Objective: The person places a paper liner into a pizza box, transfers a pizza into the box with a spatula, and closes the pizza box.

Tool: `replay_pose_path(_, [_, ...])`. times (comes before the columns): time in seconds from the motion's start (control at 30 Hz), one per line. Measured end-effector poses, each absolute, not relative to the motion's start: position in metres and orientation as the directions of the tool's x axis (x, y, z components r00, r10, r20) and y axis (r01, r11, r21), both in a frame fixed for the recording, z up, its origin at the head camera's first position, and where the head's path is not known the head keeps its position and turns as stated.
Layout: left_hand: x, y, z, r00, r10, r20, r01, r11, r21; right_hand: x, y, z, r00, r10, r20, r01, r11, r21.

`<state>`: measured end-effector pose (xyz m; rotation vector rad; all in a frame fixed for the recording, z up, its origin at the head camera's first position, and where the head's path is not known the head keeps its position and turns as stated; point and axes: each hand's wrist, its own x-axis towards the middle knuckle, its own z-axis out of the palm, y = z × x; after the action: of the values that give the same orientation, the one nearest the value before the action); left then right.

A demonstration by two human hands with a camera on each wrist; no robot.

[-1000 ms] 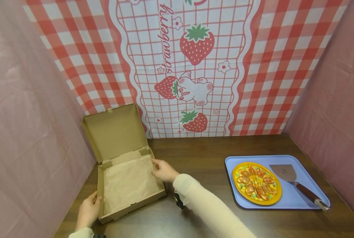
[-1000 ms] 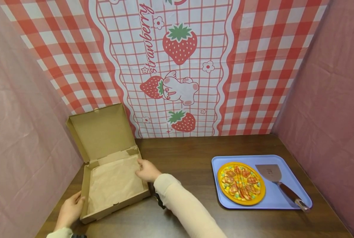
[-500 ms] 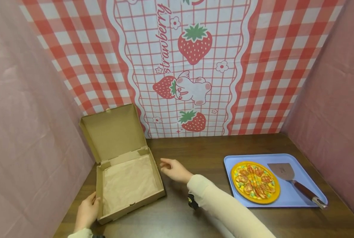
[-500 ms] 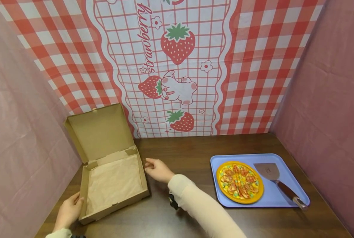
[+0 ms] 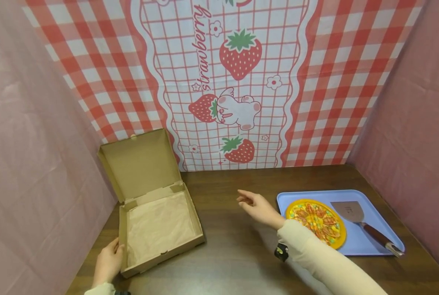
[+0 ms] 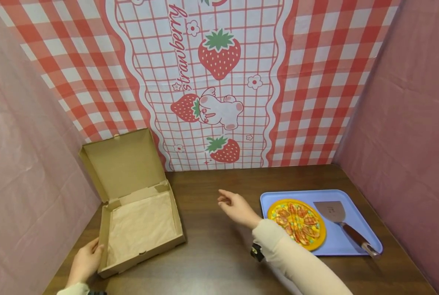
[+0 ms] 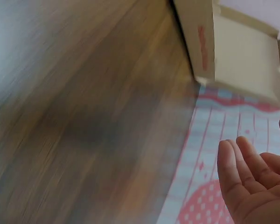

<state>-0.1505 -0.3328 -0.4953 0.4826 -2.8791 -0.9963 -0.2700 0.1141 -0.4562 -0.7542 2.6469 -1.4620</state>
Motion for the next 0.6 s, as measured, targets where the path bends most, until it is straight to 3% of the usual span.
replay_pose_path(0.37, [-0.151, -0.331, -0.497, -0.949, -0.313, -0.045, -0.276, 0.750, 0.601, -0.248, 0.204, -0.449, -0.947, -0.247, 0.208, -0.320, 0.630, -0.708])
replay_pose_path(0.6, [-0.150, -0.329, -0.496, -0.949, -0.314, -0.041, -0.273, 0.746, 0.607, -0.226, 0.262, -0.440, -0.950, -0.170, 0.262, -0.296, 0.758, -0.581])
